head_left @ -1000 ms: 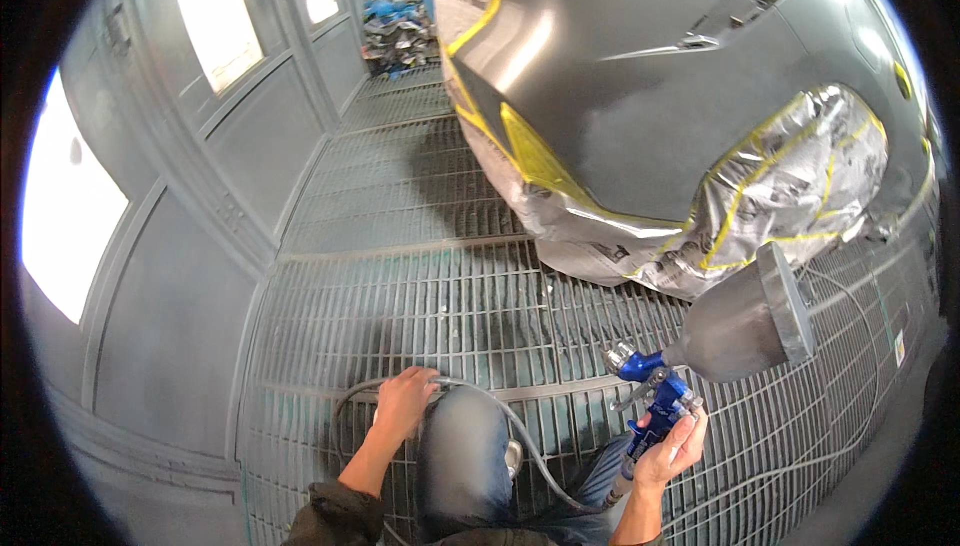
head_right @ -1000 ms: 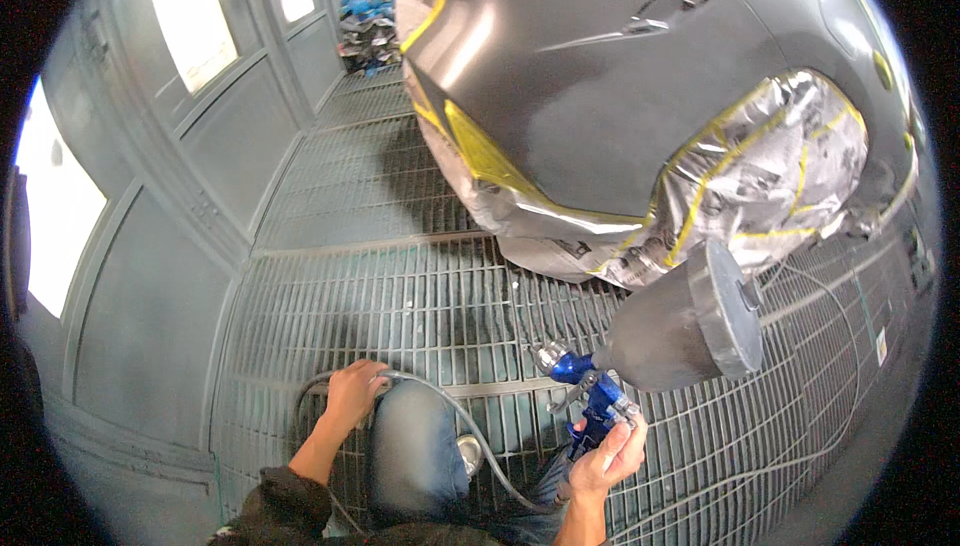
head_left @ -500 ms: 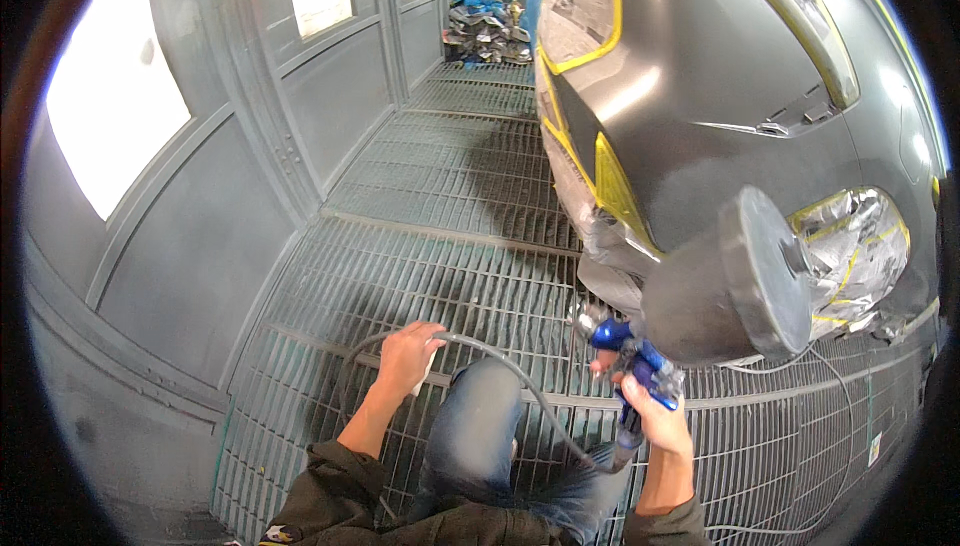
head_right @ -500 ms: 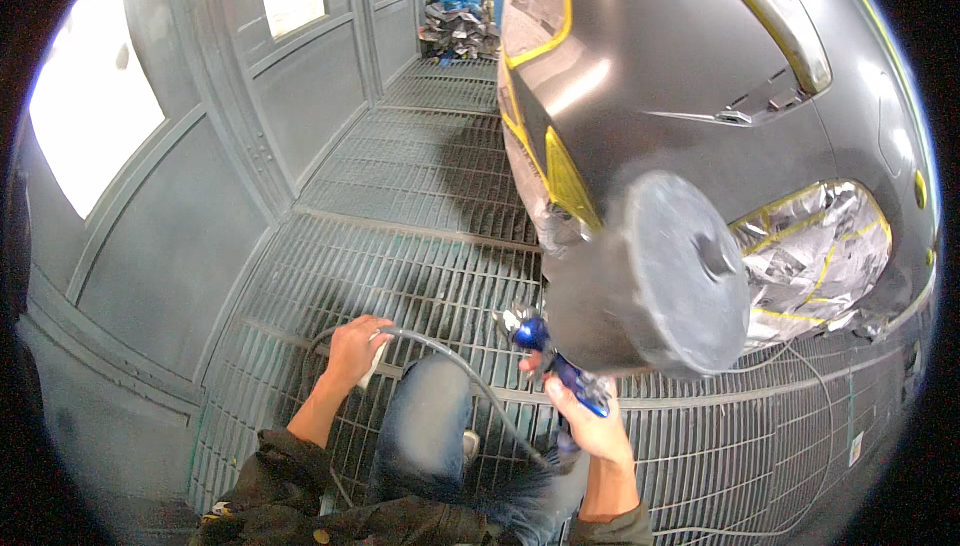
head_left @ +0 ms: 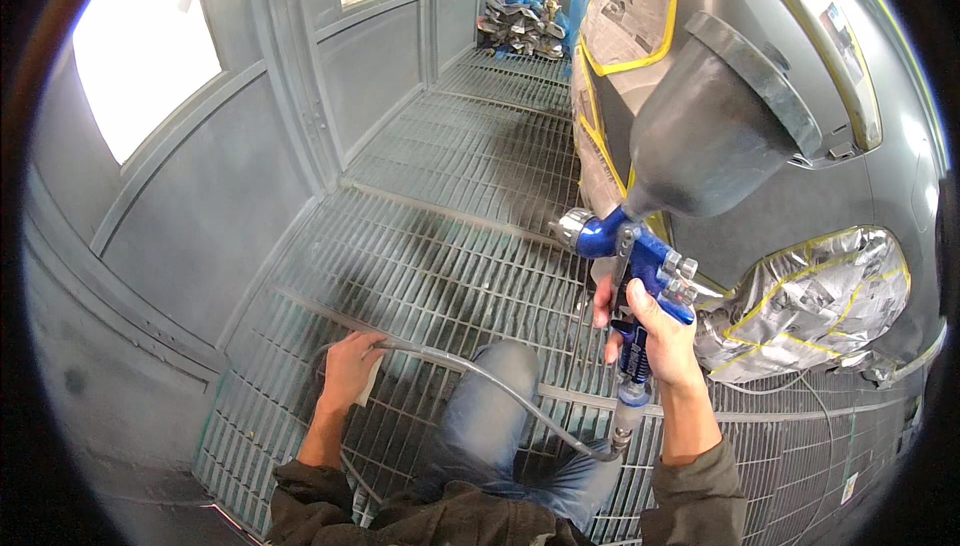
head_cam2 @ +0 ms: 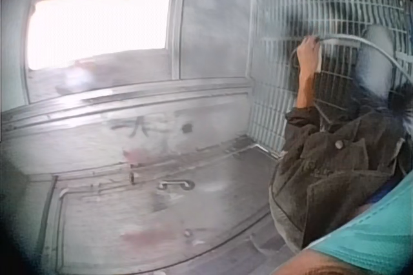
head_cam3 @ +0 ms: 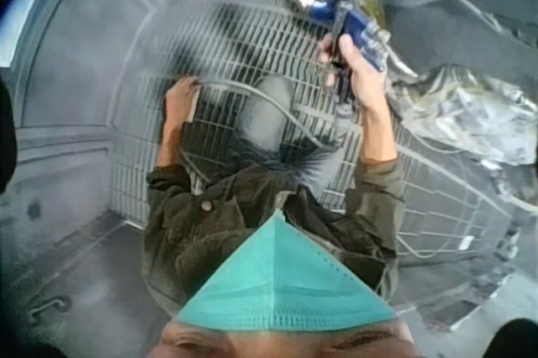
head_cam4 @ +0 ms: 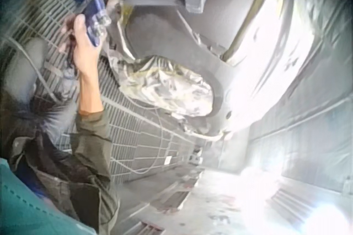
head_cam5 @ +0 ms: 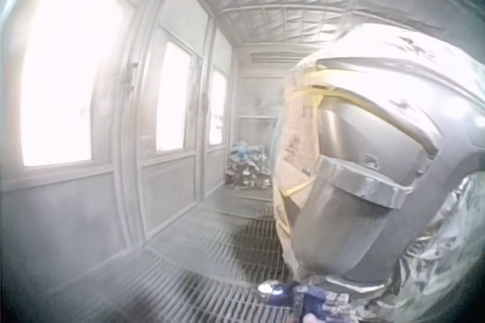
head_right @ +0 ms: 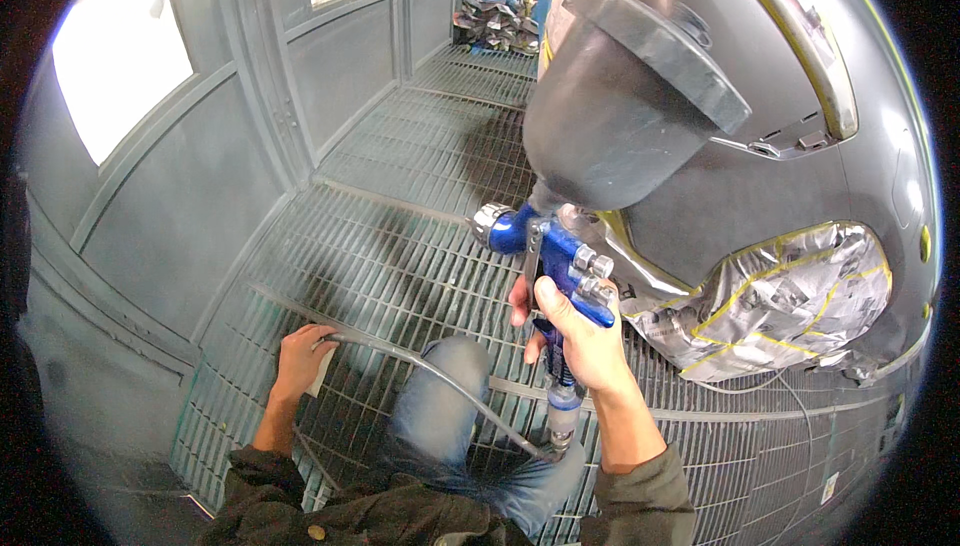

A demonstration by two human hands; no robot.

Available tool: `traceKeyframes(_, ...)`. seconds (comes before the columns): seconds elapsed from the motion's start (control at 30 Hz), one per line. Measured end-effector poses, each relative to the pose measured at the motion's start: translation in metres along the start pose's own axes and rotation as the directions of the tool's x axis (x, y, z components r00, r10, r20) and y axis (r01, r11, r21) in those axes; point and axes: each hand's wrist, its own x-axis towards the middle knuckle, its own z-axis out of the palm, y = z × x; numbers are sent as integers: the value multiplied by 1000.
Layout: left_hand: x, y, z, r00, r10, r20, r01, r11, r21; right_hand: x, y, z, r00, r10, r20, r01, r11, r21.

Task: The person uses a spray gun to apply gray paint to the front and side panels of a car in a paint booth. The vehicle is masked with tape and paper to protect areas not being painted. The person moves around the car to cover the hood, bumper, and side panels with even coats.

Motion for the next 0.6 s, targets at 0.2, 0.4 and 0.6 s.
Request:
traceKeyframes(0.2, -7, 42, -8, 971, 49, 234, -22, 993, -116, -8, 3, -8, 996, 54, 65, -64, 985, 159)
traceKeyframes(0.4, -5, 191, 37, 768, 377, 518, 146, 685, -714, -17, -7, 25, 996, 39, -77, -23, 980, 198)
traceKeyframes(0.6, -7, 255, 90, 684, 381, 623, 473, 419, -775, -44, 2, 8, 997, -47, -69, 61, 973, 224)
